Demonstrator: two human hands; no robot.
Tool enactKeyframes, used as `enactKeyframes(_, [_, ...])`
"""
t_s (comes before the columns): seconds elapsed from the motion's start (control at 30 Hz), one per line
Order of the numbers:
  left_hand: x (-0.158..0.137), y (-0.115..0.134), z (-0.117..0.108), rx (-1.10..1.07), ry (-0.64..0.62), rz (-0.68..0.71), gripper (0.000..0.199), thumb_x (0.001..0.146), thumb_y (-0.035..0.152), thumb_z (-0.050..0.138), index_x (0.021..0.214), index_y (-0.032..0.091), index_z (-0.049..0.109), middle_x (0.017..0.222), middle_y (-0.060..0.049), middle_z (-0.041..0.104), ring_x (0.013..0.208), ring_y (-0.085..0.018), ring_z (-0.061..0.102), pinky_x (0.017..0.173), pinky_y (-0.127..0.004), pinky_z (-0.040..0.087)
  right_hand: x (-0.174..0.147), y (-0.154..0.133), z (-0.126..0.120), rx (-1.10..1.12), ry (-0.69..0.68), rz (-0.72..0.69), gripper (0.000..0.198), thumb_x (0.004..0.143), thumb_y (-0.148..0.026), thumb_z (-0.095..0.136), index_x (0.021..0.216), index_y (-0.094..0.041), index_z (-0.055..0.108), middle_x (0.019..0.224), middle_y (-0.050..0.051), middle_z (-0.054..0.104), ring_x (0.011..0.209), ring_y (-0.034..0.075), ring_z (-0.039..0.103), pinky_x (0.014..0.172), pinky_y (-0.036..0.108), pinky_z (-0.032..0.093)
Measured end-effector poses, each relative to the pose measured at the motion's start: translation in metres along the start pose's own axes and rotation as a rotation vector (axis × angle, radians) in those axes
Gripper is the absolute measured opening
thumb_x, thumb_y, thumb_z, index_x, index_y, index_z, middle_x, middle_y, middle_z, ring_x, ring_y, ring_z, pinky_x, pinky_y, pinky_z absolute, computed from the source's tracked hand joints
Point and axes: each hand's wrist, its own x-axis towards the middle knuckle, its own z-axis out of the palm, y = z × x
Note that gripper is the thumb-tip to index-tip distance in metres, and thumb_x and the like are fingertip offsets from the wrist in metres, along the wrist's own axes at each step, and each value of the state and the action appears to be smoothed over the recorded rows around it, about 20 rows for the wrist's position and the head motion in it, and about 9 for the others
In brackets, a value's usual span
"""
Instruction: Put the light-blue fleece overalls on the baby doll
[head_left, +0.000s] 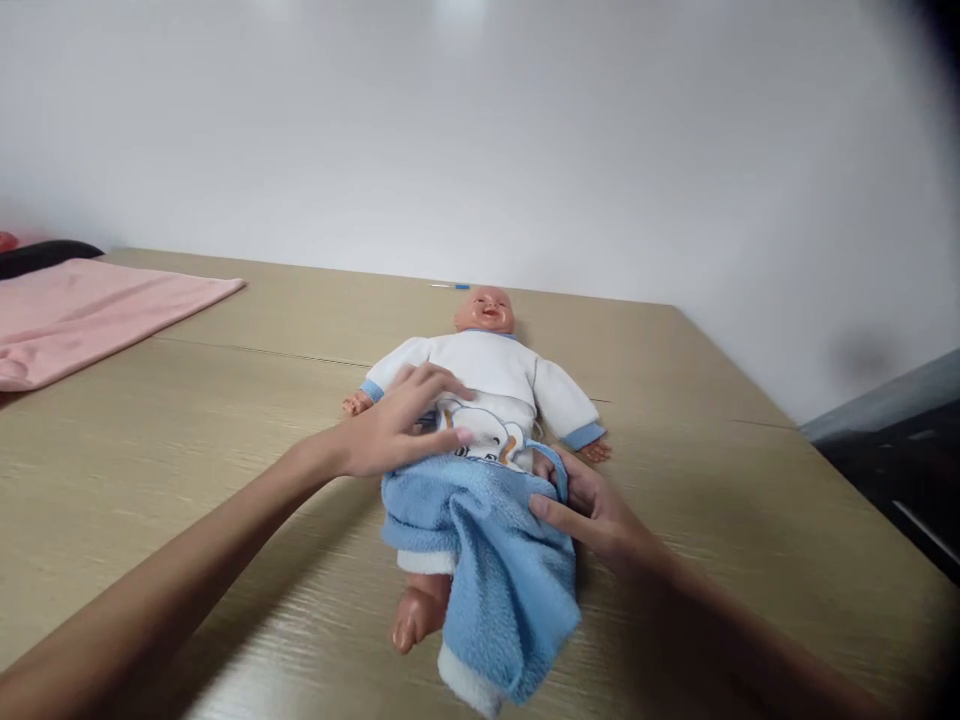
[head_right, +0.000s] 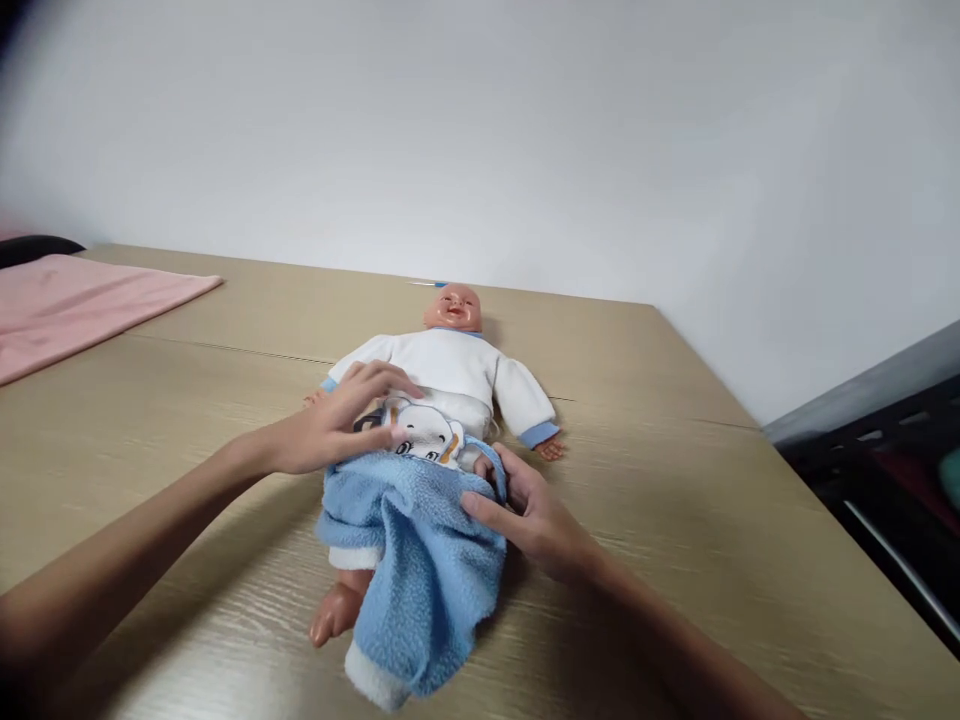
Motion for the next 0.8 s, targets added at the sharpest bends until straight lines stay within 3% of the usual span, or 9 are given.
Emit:
enactKeyframes(0.03, [0.007, 0.007, -0.002, 0.045, -0.091, 0.055, 0.046, 0.102, 0.060, 0.071, 0.129, 0.023, 0.069, 0.142, -0.011, 0.063, 0.135, -0.032, 0.049, 0.119, -0.049, 0.036, 0.000, -0.002, 0.002, 0.005, 0.035, -0.018, 0.041, 0.098, -0.048, 0.084, 0.100, -0.023, 0.053, 0.087, -0.006, 0.045, 0.075, 0.010, 0.043, 0.066, 0.021, 0.040])
enactKeyframes(0.1, [0.022, 0.016, -0.004, 0.065, -0.298, 0.136, 0.045, 0.097, 0.065, 0.076, 0.104, 0.021, 0.074, 0.126, -0.008, 0.071, 0.127, -0.033, 0.055, 0.116, -0.047, 0.040, 0.001, -0.007, 0.007, 0.023, 0.103, -0.066, 0.039, 0.099, -0.048, 0.084, 0.099, -0.023, 0.053, 0.085, -0.006, 0.047, 0.073, 0.010, 0.043, 0.065, 0.020, 0.041])
enactKeyframes(0.17, [0.036, 0.020, -0.005, -0.067, -0.497, 0.106, 0.048, 0.093, 0.067, 0.079, 0.089, 0.019, 0.071, 0.099, -0.004, 0.071, 0.100, -0.025, 0.062, 0.095, -0.038, 0.050, 0.002, -0.013, 0.010, 0.052, 0.142, -0.099, 0.039, 0.099, -0.048, 0.084, 0.100, -0.024, 0.053, 0.083, -0.006, 0.052, 0.072, 0.010, 0.046, 0.065, 0.019, 0.041])
enactKeyframes(0.23, [0.046, 0.018, -0.002, -0.292, -0.615, 0.064, 0.044, 0.093, 0.061, 0.082, 0.090, 0.019, 0.069, 0.085, 0.001, 0.066, 0.080, -0.017, 0.059, 0.076, -0.030, 0.049, 0.003, -0.019, 0.012, 0.079, 0.144, -0.085, 0.040, 0.099, -0.050, 0.084, 0.102, -0.025, 0.053, 0.085, -0.006, 0.057, 0.073, 0.010, 0.049, 0.066, 0.019, 0.042])
enactKeyframes(0.3, [0.052, 0.014, 0.004, -0.516, -0.621, 0.078, 0.034, 0.097, 0.050, 0.082, 0.099, 0.018, 0.070, 0.088, 0.001, 0.066, 0.078, -0.014, 0.060, 0.073, -0.026, 0.049, 0.002, -0.026, 0.012, 0.088, 0.085, -0.020, 0.041, 0.098, -0.053, 0.084, 0.107, -0.025, 0.055, 0.089, -0.005, 0.061, 0.077, 0.010, 0.054, 0.070, 0.019, 0.046])
enactKeyframes(0.37, [0.054, 0.012, 0.012, -0.672, -0.561, 0.086, 0.028, 0.100, 0.042, 0.079, 0.112, 0.018, 0.070, 0.100, -0.001, 0.070, 0.088, -0.015, 0.064, 0.083, -0.026, 0.053, -0.002, -0.033, 0.011, 0.056, -0.040, 0.086, 0.045, 0.096, -0.058, 0.083, 0.112, -0.024, 0.061, 0.096, -0.002, 0.065, 0.085, 0.013, 0.059, 0.078, 0.022, 0.052])
enactKeyframes(0.53, [0.050, 0.015, 0.026, -0.696, -0.530, 0.019, 0.027, 0.104, 0.041, 0.076, 0.119, 0.021, 0.067, 0.110, -0.003, 0.072, 0.104, -0.018, 0.068, 0.098, -0.030, 0.055, -0.020, -0.058, 0.008, -0.213, -0.269, 0.328, 0.051, 0.084, -0.057, 0.092, 0.112, -0.018, 0.074, 0.103, 0.004, 0.072, 0.090, 0.020, 0.064, 0.077, 0.028, 0.056])
enactKeyframes(0.67, [0.044, 0.013, 0.027, -0.787, -0.726, 0.017, 0.043, 0.094, 0.048, 0.085, 0.126, 0.021, 0.074, 0.126, -0.006, 0.076, 0.120, -0.026, 0.071, 0.110, -0.036, 0.057, -0.021, -0.072, 0.005, -0.070, -0.271, 0.254, 0.042, 0.094, -0.059, 0.082, 0.112, -0.022, 0.080, 0.105, 0.004, 0.073, 0.100, 0.023, 0.067, 0.088, 0.032, 0.058])
enactKeyframes(0.8, [0.044, 0.005, 0.028, -0.818, -0.925, -0.052, 0.047, 0.074, 0.045, 0.102, 0.108, 0.019, 0.082, 0.111, -0.004, 0.083, 0.105, -0.027, 0.078, 0.098, -0.033, 0.065, -0.013, -0.066, -0.004, 0.013, -0.181, 0.284, 0.054, 0.096, -0.069, 0.077, 0.134, -0.031, 0.079, 0.121, 0.005, 0.076, 0.121, 0.029, 0.068, 0.111, 0.043, 0.054])
